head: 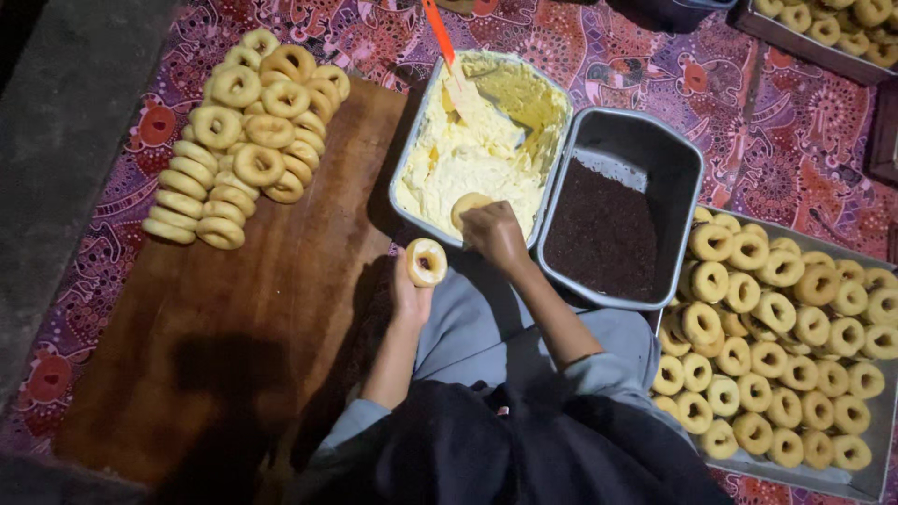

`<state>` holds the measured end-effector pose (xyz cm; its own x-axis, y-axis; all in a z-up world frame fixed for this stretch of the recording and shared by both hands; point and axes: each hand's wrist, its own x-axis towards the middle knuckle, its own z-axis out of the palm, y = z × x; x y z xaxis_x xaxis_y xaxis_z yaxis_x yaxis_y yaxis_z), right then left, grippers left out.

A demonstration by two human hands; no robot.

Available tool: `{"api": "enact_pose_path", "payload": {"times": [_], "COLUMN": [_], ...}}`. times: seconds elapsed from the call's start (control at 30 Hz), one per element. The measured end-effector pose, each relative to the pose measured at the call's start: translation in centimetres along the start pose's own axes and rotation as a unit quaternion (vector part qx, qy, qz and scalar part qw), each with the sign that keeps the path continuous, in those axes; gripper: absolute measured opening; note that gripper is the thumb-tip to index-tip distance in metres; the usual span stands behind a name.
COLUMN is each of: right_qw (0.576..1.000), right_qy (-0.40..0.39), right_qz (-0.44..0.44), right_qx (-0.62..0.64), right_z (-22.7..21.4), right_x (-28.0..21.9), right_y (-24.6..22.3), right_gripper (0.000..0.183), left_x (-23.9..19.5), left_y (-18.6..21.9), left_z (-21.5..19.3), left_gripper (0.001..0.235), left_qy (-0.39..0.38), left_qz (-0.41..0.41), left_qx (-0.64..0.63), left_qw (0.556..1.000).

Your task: The person sits on the floor and repeatedly picks up ring-shaped doughnuts, inserts a yellow paste into the center hole using fingers, and places the filled doughnuts onto a metal tray. The process is repeated for multiple doughnuts.

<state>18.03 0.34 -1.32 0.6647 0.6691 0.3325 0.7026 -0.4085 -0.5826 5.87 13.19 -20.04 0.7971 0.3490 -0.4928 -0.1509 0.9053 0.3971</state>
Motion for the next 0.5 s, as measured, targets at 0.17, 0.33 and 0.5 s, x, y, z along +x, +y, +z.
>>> {"api": "enact_pose_path", "payload": {"times": [0.17,0.33,0.5], "right_qw": [0.983,0.999,0.992], "right_qy": [-0.016,-0.008,0.001], "right_qz": [-0.124,0.006,-0.061], "right_qx": [0.132,0.032,0.106], "right_z": [0.7,-1.0,-2.4], "right_x": [-2.2,-1.6,-4.4], "right_y": [-2.3,-1.3,0.2], "right_gripper": [0.02,0.024,0.02], "left_x": [-1.4,-2.4,-4.1], "left_y": [0.0,-0.5,-1.4], "left_z": [1.0,0.8,3.0], "left_gripper": [0.048,0.042,0.052], "left_qy": [-0.023,-0.067,-0.061], "left_qz": [-0.024,0.028,-0.037], "left_qx": [-0.022,-0.054,-0.04], "left_qw": [0.999,0.996,0.997]}}
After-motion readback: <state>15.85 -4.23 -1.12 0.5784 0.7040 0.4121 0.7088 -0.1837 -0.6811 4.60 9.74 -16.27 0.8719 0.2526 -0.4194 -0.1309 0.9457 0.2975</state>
